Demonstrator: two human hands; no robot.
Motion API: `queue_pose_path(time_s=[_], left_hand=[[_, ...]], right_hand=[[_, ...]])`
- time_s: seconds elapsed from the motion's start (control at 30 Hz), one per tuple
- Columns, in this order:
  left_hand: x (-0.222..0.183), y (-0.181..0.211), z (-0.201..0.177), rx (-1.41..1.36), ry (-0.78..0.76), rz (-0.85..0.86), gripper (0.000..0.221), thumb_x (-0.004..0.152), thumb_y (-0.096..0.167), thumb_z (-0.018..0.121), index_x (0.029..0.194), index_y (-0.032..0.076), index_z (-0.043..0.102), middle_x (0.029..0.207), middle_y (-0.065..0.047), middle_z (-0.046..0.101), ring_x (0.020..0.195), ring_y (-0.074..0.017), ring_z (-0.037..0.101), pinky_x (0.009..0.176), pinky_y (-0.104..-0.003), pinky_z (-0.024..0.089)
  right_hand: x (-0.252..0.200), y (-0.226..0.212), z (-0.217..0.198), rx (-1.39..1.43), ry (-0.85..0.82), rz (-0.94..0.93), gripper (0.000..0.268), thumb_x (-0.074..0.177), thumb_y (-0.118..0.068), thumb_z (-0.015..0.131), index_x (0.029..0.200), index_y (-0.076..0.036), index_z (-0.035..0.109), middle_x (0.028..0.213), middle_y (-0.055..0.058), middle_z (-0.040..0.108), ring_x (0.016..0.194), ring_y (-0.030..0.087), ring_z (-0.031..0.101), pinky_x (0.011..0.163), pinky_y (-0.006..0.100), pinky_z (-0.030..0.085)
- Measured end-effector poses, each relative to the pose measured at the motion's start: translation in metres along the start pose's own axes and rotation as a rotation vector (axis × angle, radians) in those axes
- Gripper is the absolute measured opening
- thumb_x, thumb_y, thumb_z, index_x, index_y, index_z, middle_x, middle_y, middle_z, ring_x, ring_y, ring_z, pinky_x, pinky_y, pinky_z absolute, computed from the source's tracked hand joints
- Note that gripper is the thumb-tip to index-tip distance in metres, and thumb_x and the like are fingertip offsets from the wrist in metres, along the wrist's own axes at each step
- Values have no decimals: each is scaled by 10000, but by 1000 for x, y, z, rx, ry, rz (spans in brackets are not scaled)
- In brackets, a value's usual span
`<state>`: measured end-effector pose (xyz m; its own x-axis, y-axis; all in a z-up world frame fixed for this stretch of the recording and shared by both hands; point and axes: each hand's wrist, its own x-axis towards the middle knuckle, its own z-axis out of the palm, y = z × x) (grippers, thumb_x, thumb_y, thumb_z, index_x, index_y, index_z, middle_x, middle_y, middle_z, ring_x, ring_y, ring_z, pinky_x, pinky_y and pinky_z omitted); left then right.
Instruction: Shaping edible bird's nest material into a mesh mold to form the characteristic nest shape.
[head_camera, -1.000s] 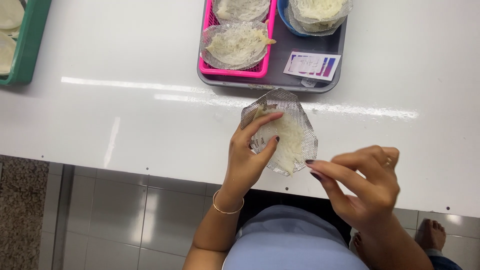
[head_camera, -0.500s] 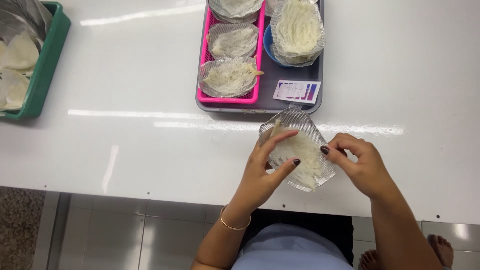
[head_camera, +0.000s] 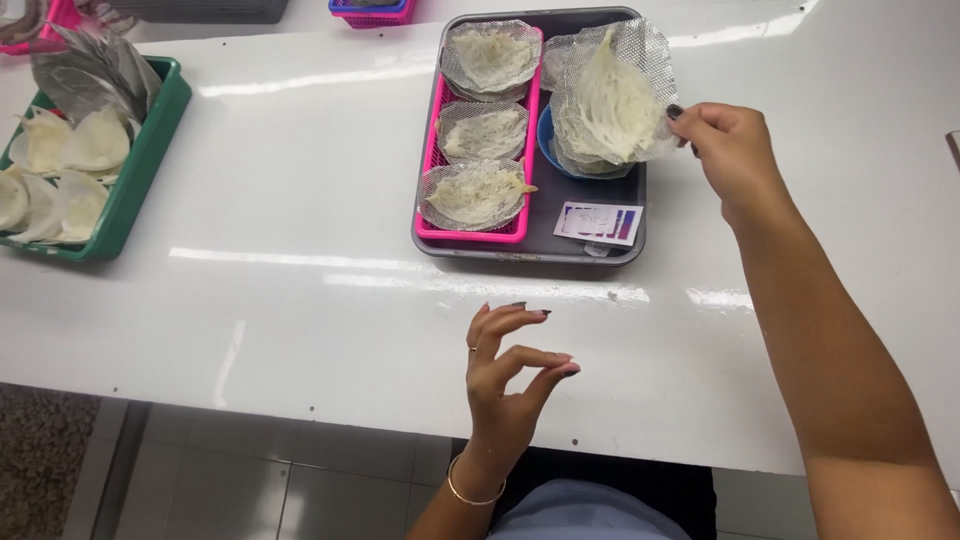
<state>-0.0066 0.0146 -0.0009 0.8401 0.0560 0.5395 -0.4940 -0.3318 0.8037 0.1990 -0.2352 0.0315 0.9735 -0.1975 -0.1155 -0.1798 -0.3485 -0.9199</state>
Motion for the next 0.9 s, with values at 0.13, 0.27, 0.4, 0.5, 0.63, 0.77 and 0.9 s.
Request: queue_pose_path(time_s=[0.13,0.27,0.4,0.5,0.63,0.77,0.9], left_hand=[[-5,0,-11,81,-70,-7,45,919,211,760,897,250,768,1221,11,661,1237,-239,594,1245,-528,231],[0,0,-11,113,-107,-14,64,943,201,724,909,240,761,1208,7,668,1213,-235,610,1234,-535,226],[1,-5,-2,125,-128,-60,255,852,205,815,691,164,621,1092,28,653,1168,-241,625,1195,-553,239],[8,-3,0,178,-195,-39,174,853,220,784,781,182,630,1174,-23,583,1221,-256,578,1204,-570,205],[7,-5,0,228,-334,29,473,913,166,730,1358,202,574,1395,-79,533,1335,-261,525,1173,-473,312],[-5,-11,2,45,-397,-23,315,1020,67,644,1309,191,626,1055,62,762,804,-104,698,1118,-403,405],[-7,-3,3,213,-585,27,588,995,-89,438,1520,172,413,1615,-136,445,1512,-313,427,1267,-551,163]], right_hand=[[18,2,19,-76,-2,120,345,1010,-367,656,737,-176,568,671,-50,278,699,133,239,724,295,246],[25,11,25,-72,24,60,211,977,-283,638,796,-177,651,795,-66,499,857,104,443,824,272,354],[15,6,24,-143,19,68,274,1025,-390,689,838,-205,613,799,-79,504,676,83,322,631,264,271],[22,22,19,-264,111,-105,305,1018,-483,730,941,-215,609,971,-68,614,832,116,475,763,302,403],[-5,8,25,-323,242,-349,202,1076,-256,767,995,-193,593,960,-47,563,745,138,398,760,329,369],[-20,-9,52,-577,110,-868,77,1044,-136,781,1022,-193,735,1001,-32,702,867,201,524,873,424,284],[-9,-16,95,-927,-103,-931,169,1021,-207,638,1048,-272,793,945,-104,758,1011,271,575,832,441,282]])
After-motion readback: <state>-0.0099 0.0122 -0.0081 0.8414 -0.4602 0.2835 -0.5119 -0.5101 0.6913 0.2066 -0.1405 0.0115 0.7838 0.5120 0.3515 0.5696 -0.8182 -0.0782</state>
